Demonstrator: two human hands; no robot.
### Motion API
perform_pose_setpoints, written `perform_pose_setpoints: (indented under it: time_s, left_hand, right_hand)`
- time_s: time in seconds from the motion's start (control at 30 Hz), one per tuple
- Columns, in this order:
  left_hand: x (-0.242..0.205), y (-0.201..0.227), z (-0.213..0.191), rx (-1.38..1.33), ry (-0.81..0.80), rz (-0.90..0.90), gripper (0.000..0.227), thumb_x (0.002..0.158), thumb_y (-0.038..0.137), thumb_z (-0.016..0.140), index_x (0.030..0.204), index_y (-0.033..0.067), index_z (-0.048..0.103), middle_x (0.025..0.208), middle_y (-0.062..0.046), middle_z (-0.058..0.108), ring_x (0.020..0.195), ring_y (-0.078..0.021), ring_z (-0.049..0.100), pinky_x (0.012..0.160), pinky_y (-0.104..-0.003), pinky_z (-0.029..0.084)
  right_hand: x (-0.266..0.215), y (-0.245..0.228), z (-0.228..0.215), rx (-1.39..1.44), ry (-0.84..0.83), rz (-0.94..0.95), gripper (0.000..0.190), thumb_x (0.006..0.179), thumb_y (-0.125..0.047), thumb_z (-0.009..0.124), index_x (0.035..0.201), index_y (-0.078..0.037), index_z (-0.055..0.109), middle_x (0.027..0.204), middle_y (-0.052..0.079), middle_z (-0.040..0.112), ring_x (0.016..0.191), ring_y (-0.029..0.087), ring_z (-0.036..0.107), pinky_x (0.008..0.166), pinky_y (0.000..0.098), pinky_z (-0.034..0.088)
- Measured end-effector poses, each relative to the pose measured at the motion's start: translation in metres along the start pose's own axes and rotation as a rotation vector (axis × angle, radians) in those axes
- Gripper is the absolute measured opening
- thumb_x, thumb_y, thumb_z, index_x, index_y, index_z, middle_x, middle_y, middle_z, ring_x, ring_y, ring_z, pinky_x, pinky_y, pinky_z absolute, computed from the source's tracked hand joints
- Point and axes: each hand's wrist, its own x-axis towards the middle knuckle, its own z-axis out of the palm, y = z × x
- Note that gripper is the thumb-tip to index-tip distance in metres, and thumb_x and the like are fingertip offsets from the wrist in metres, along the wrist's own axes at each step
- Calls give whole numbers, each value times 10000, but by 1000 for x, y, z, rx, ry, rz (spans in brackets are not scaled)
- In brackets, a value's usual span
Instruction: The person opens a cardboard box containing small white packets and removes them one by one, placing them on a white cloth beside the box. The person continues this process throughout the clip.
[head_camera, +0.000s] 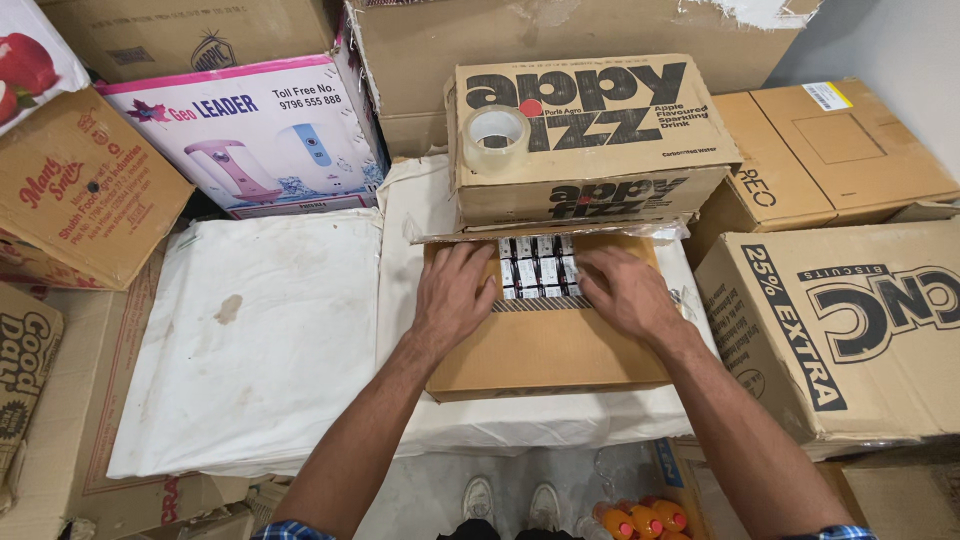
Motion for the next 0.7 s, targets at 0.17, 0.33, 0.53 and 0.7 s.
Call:
perform_pose_setpoints:
  time_s: [0.17,0.33,0.53,0.7]
  left_hand:
    - [18,26,-53,-202,-3,-132,670,847,190,643,1492,142,470,1365,-208,534,1264,-422,548,991,-558,481]
    - [33,-7,-16,-542,189,-377,750,842,165,688,1520,69,381,1370,-278,472,1330,-504,469,1095,-596,396]
    - [61,-13,0,-348,370,-417,569,896,263,703,1445,225,558,1357,-177,373,1293,-479,451,1106,-608,375]
    - [64,22,-27,-261,298,-401,614,925,279,686,1506,227,495,1522,-238,163,1424,-542,165,1066,-770,300]
  right_hand:
    - [7,-4,-7,136,220,37,497,972,-284,612,1441,-127,553,1365,209,591,1302,415,555,1063,549,491]
    - [37,37,8,461,541,197,495,1001,-206,658,1409,25,498,1293,288,508,1242,481,558,995,515,546]
    - [71,42,-6,133,812,-111,273,982,-47,745,1246,-56,679,1191,135,498,1146,318,556,979,441,481]
    - [91,53,5,-191,678,-191,181,977,-163,751,1157,-183,753,1347,41,590,1310,284,510,1082,526,395]
